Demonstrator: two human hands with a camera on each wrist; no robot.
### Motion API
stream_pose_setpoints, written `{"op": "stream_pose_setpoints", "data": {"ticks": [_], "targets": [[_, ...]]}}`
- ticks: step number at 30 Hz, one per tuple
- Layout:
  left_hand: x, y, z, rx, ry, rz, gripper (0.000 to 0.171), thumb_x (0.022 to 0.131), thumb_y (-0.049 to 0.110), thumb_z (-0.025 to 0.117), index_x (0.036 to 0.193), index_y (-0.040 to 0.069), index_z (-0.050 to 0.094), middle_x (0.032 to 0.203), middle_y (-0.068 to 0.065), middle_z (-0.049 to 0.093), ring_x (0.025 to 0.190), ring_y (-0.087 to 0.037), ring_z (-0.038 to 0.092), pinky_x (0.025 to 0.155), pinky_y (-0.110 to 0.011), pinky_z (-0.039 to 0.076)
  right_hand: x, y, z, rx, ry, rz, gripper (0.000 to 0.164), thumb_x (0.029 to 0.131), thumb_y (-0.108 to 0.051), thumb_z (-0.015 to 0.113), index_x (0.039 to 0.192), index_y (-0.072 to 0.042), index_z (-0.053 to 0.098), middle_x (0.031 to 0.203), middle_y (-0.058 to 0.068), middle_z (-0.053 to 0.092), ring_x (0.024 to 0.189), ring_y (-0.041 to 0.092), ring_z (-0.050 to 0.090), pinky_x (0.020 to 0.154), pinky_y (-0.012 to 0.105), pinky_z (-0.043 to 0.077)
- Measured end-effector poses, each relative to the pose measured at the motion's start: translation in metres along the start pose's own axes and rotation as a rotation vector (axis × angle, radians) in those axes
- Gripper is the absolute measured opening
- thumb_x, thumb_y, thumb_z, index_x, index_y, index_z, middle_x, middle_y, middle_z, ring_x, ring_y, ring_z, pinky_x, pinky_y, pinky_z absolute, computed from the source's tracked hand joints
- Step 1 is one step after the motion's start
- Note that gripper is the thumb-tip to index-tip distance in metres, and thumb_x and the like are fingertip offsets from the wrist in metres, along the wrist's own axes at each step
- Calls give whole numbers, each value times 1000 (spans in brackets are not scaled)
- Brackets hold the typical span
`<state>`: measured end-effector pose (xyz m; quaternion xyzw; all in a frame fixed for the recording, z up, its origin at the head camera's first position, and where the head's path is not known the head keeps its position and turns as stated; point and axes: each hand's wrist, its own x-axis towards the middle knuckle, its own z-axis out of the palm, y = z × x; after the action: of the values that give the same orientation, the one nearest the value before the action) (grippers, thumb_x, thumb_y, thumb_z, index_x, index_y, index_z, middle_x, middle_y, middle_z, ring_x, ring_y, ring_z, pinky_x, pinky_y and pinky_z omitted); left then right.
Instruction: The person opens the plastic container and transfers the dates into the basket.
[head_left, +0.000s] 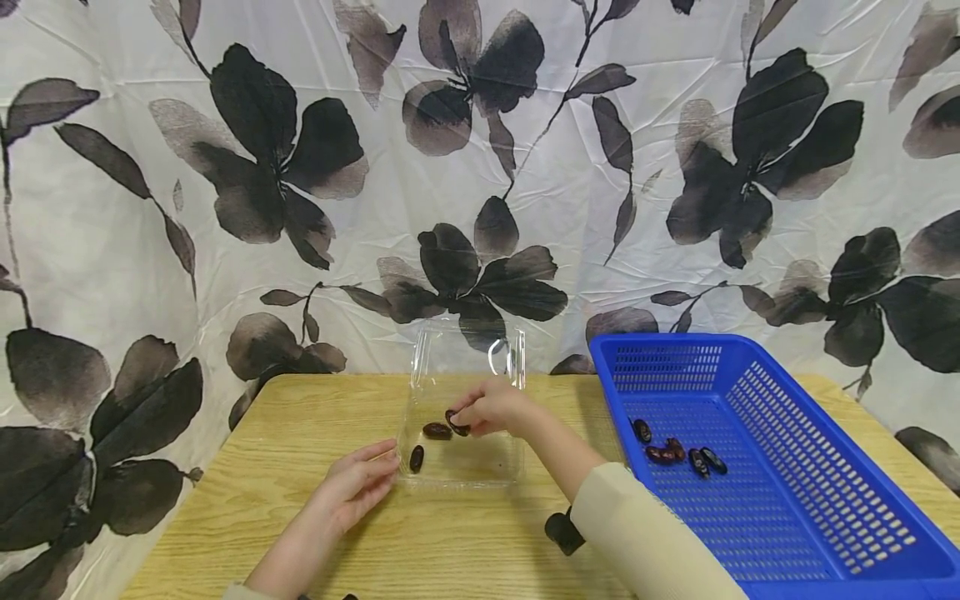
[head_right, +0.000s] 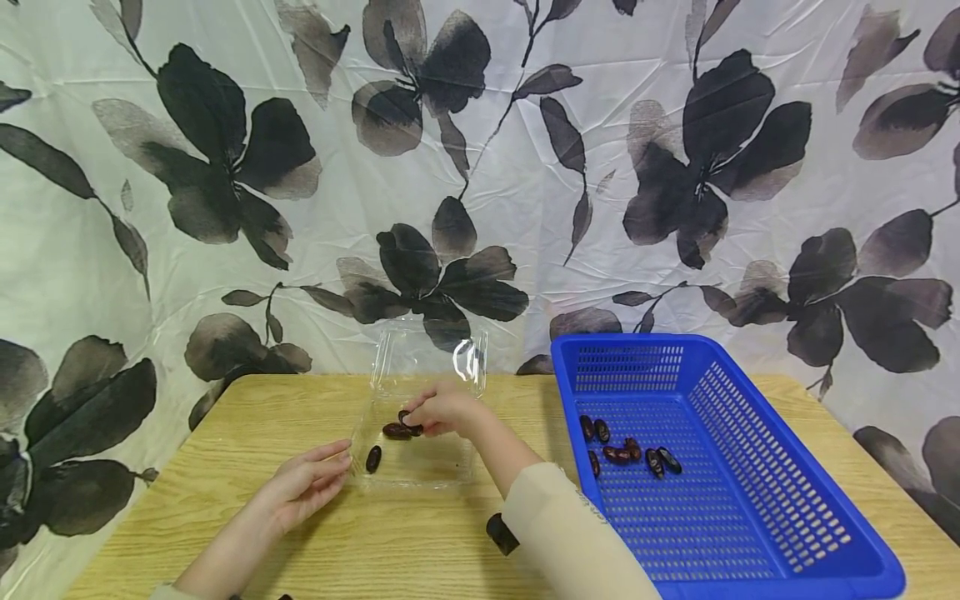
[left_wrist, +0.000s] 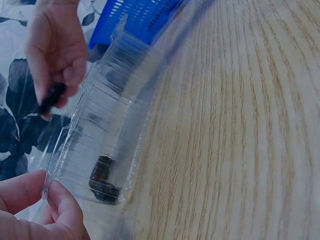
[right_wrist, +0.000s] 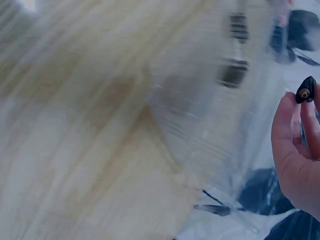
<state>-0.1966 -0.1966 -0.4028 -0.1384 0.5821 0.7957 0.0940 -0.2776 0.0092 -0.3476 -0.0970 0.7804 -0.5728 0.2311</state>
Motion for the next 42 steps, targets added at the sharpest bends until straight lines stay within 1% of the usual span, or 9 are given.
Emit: {"op": "stream_pose_setpoints", "data": {"ticks": [3,6,8,12,20,23,29,36,42], "targets": [[0,0,0,1,-1,-2,55,89,-6,55,138,-11,32,99,-4,54,82,-10,53,73,-20,47,-4,-10,-8,79,-3,11,20,83,4,64,102,9,63,74,2,60,59,11,53,65,27,54],[0,0,0,-2,1,-1,55,89,-6,56,138,-11,32,99,-5,54,81,-10,53,72,-20,47,-9,-21,-18,125,-7,17,24,84,4,62,107,10,61,78,3,62,62,11,56,67,28,53],[0,0,0,-3,-5,-1,56,89,-6,55,139,-11,30,99,-5,54,82,-9,53,73,-19,47,-13,-28,-26,119,-11,11,26,85,3,61,111,10,60,81,4,63,64,12,59,69,30,54],[0,0,1,-5,4,-1,56,88,-7,56,138,-11,32,100,-6,54,82,-10,53,73,-20,47,-23,-40,-43,83,-15,-10,30,87,2,60,115,10,58,83,4,64,66,12,60,70,29,53],[-2,2,1,-12,12,-6,57,87,-6,58,138,-11,32,99,-6,54,82,-10,54,72,-20,47,-40,-46,-80,63,-33,-52,35,88,3,55,121,13,52,78,-1,62,68,8,59,67,24,52],[-2,3,1,-12,10,-10,58,87,-6,58,138,-11,31,98,-6,54,82,-10,54,72,-19,47,-48,-44,-96,59,-11,-59,37,88,3,56,123,14,50,80,-1,63,70,9,60,67,24,52],[-3,3,2,-2,8,-13,57,88,-5,57,138,-11,31,103,-7,52,82,-11,53,72,-19,47,-59,-31,-125,63,38,-47,37,87,2,58,121,16,49,81,1,64,72,11,62,68,25,53],[-2,3,1,-5,7,-8,57,88,-6,56,139,-11,30,107,-9,51,84,-11,53,72,-19,46,-72,-12,-147,60,50,-23,37,87,1,58,121,15,50,80,-1,63,72,10,61,68,25,53],[-2,2,0,-9,5,-5,57,88,-6,56,139,-11,30,105,-8,51,85,-11,53,74,-19,47,-82,6,-162,50,55,-11,30,87,-1,59,115,10,56,83,0,64,76,12,62,72,28,53]]}}
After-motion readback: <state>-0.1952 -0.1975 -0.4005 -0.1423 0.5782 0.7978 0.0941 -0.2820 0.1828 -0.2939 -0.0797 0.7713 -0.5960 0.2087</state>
